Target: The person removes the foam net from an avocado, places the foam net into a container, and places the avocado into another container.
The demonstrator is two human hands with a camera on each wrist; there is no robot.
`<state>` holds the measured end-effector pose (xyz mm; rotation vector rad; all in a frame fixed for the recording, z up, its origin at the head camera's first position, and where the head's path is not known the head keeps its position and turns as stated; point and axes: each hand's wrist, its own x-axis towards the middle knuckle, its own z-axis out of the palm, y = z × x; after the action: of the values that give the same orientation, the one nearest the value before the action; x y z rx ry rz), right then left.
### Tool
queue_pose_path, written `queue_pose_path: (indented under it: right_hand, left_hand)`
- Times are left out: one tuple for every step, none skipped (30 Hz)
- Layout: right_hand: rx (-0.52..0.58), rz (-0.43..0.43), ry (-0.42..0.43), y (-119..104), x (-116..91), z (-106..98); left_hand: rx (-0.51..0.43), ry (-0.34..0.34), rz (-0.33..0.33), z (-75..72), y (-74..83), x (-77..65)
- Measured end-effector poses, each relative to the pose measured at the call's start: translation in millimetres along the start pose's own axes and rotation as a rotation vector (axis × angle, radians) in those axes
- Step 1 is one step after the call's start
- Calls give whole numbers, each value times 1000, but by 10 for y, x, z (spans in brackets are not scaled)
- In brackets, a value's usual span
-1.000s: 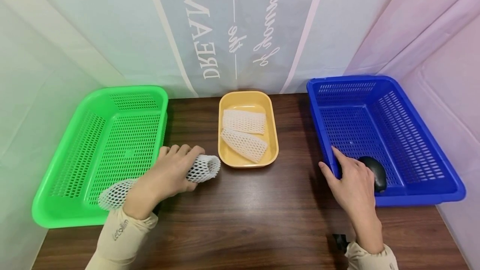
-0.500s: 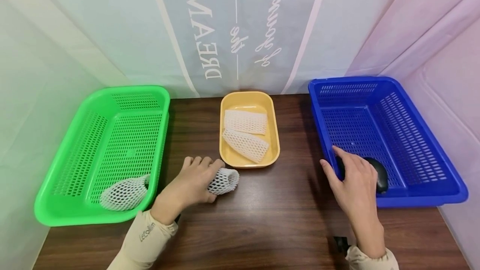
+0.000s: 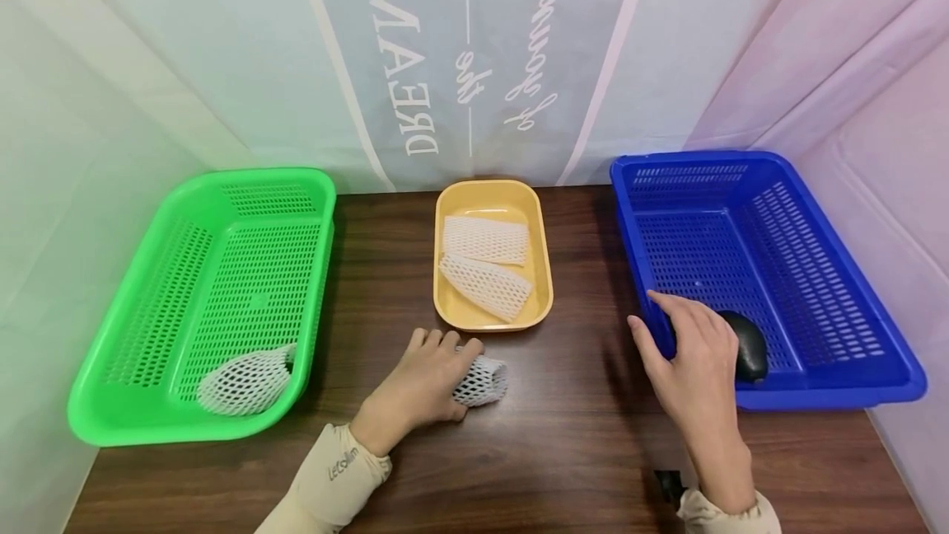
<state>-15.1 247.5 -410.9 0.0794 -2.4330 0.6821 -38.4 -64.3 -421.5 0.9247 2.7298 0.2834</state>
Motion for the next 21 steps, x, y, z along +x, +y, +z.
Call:
queue_pose_path:
  right_hand:
    - [0, -1, -2, 1, -3, 6]
    - [-1, 1, -4, 0, -6, 12]
    - [-3, 3, -7, 2, -7, 15]
    - [-4, 5, -7, 4, -9, 18]
    - [-4, 8, -7, 7, -11, 21]
    - [-4, 9, -7, 9, -12, 23]
    - [-3, 10, -7, 11, -13, 26]
    - [-2, 10, -7, 13, -13, 28]
    - [-1, 10, -8, 15, -14, 31]
    - [0, 9, -7, 15, -14, 33]
    - [1, 9, -7, 17, -14, 35]
    - [2, 9, -8, 18, -14, 36]
    - [2, 9, -9, 18, -14, 36]
    - [3, 9, -9, 18, -15, 37]
    - [4, 9, -9, 19, -14, 37]
    - [4, 9, -10, 20, -13, 37]
    - [5, 10, -11, 22, -12, 38]
    - [6, 10, -12, 23, -11, 39]
    - [7, 9, -12, 24, -10, 41]
    - [8, 9, -12, 26, -9, 43]
    - [9, 8, -11, 27, -7, 45]
  left_hand:
    - [12, 9, 2, 27, 13, 13]
    - [25, 21, 4, 58, 23, 24]
    - [36, 33, 7, 84, 33, 35]
    - [44, 46, 10, 107, 43, 45]
    - [52, 59, 15, 128, 51, 54]
    - [59, 73, 19, 149, 57, 63]
    - [64, 86, 22, 165, 62, 70]
    - [65, 98, 23, 179, 66, 73]
    - [61, 109, 22, 189, 67, 75]
    - [55, 117, 20, 195, 65, 74]
    - [47, 124, 18, 200, 60, 69]
    - [33, 129, 16, 202, 53, 62]
    - [20, 130, 15, 199, 44, 53]
    - [4, 125, 13, 191, 35, 41]
    - [-11, 126, 15, 183, 20, 30]
    - [-24, 121, 17, 173, 4, 18]
    - [-40, 116, 20, 159, -15, 5]
    - [-61, 108, 24, 140, -37, -9]
    - [-77, 101, 27, 121, -62, -24]
    - [-95, 95, 30, 102, -90, -40]
    - [-112, 93, 34, 84, -122, -56]
